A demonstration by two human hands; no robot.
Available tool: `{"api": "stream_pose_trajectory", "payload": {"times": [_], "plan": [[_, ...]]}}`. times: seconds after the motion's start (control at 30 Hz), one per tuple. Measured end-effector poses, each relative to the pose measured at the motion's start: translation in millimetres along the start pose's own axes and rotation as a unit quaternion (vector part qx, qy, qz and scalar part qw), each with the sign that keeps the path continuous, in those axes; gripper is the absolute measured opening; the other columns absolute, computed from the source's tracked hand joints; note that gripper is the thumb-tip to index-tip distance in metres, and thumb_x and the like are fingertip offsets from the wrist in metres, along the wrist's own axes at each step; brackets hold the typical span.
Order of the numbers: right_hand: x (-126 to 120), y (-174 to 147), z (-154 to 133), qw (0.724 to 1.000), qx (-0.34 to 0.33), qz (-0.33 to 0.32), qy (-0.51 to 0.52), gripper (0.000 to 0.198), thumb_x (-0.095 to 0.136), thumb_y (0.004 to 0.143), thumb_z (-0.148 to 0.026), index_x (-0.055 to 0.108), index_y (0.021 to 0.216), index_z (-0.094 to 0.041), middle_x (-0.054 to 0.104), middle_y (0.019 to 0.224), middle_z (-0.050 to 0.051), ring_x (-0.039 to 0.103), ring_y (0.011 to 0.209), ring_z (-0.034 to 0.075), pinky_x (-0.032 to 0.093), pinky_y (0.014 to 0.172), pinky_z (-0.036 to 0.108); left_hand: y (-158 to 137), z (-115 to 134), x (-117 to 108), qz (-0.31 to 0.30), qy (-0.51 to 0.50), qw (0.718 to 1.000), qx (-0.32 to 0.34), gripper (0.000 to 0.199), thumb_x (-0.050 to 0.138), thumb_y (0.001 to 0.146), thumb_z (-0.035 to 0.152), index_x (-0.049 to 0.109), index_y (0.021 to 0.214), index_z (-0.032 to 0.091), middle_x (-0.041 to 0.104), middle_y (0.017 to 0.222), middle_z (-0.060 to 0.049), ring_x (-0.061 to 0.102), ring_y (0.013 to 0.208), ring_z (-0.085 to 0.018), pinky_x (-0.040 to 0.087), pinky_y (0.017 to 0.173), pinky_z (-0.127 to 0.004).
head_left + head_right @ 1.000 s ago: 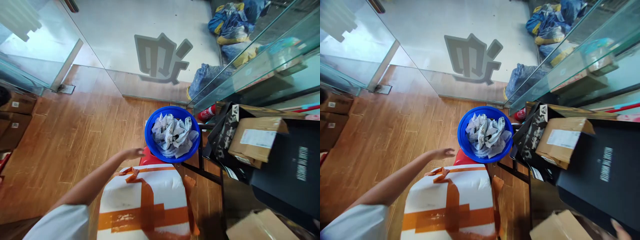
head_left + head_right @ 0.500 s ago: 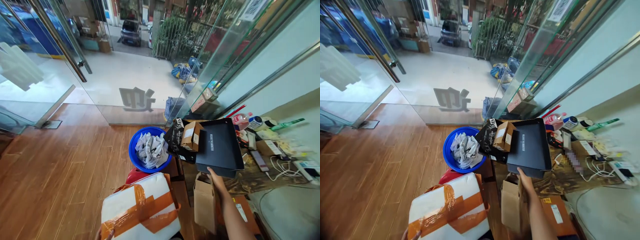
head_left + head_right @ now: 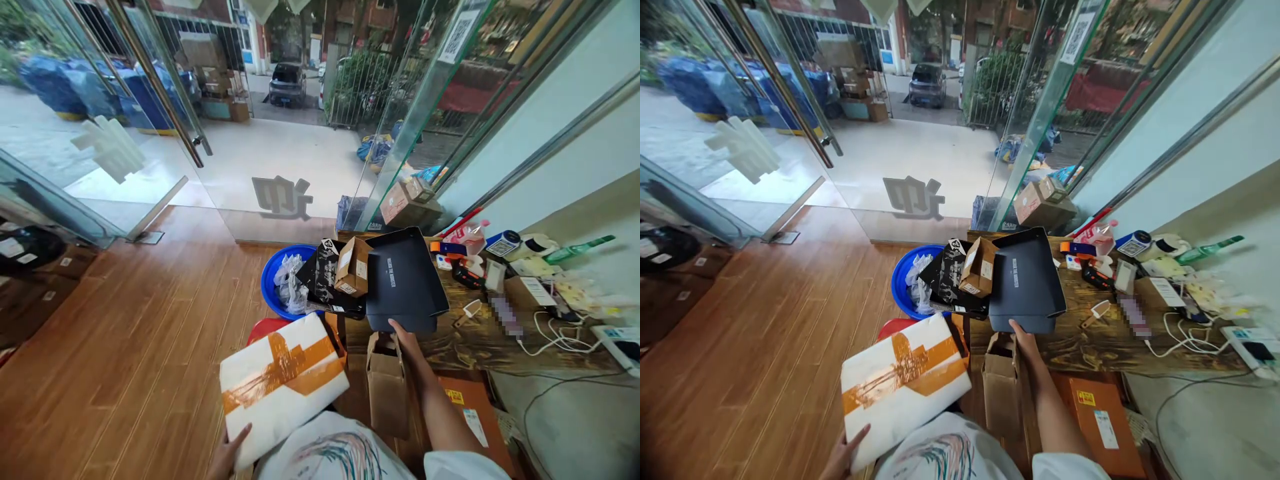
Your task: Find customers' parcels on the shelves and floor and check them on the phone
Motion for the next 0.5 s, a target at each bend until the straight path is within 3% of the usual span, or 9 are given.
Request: {"api": "stream_pose_trajectory", "payload": {"times": [0.07,0.17,0.27,0.33,0.4,0.47,0.5], "plan": [[0,-6,1,1.000,-0.001,-0.021,0.002,0.042,0.076,0.060,-0.043,0.071,0.091,-0.014,0.072,0.108,0.013,0.058,0.120,0.032,0.039,0.110,0.039,-10,-4,-9,0.047,0.014,0.998,0.029,0.071,0.078,0.050,0.060,0.058,0.109,0.027,0.070,0.109,-0.009,0.070,0.092,-0.033,0.051,0.052,-0.032],[2,-14,-7,0.998,-0.028,-0.050,0.017,0.039,0.077,0.059,-0.040,0.070,0.090,-0.017,0.073,0.108,0.010,0.055,0.124,0.029,0.036,0.113,0.036,-22,7,-15,0.087,0.069,0.990,0.084,0.057,0.064,0.066,0.061,0.059,0.109,0.023,0.070,0.105,-0.011,0.069,0.093,-0.031,0.052,0.057,-0.033],[5,-24,-20,0.996,-0.050,-0.070,0.036,0.034,0.076,0.058,-0.038,0.070,0.085,-0.018,0.074,0.100,0.008,0.057,0.122,0.028,0.039,0.110,0.035,-31,41,-19,0.177,0.210,0.948,0.158,0.058,0.057,0.072,0.050,0.058,0.117,0.014,0.067,0.112,-0.019,0.062,0.111,-0.038,0.053,0.083,-0.047],[9,-31,-27,0.995,-0.054,-0.075,0.049,0.033,0.076,0.057,-0.039,0.069,0.081,-0.018,0.074,0.096,0.009,0.059,0.118,0.030,0.046,0.104,0.034,-38,70,-8,0.239,0.277,0.908,0.204,0.072,0.060,0.070,0.044,0.048,0.131,0.007,0.056,0.130,-0.025,0.042,0.133,-0.042,0.041,0.103,-0.055],[13,-37,-35,0.993,-0.056,-0.077,0.064,0.035,0.075,0.057,-0.041,0.068,0.083,-0.018,0.073,0.098,0.009,0.062,0.113,0.030,0.053,0.095,0.033,-47,100,35,0.239,0.321,0.873,0.279,0.081,0.059,0.074,0.045,0.037,0.142,0.006,0.042,0.144,-0.025,0.024,0.144,-0.037,0.029,0.113,-0.053],[16,-43,-41,0.992,-0.057,-0.079,0.076,0.039,0.073,0.059,-0.045,0.067,0.087,-0.018,0.073,0.100,0.009,0.065,0.109,0.029,0.057,0.088,0.032,-66,130,121,0.161,0.436,0.776,0.426,0.075,0.052,0.083,0.046,0.035,0.145,0.008,0.037,0.149,-0.023,0.025,0.144,-0.032,0.025,0.116,-0.050],[16,-46,-44,0.992,-0.057,-0.079,0.080,0.041,0.073,0.060,-0.046,0.067,0.090,-0.018,0.072,0.102,0.010,0.065,0.108,0.029,0.057,0.086,0.031,-76,132,174,0.078,0.499,0.716,0.481,0.075,0.053,0.083,0.046,0.034,0.147,0.012,0.035,0.153,-0.019,0.025,0.144,-0.032,0.020,0.118,-0.051]]}}
Point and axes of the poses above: each hand's wrist, its own y-axis towards the middle knuckle, its own x-axis out of the palm, z = x × y, the point moved 9 cm from there along y, towards the middle knuckle
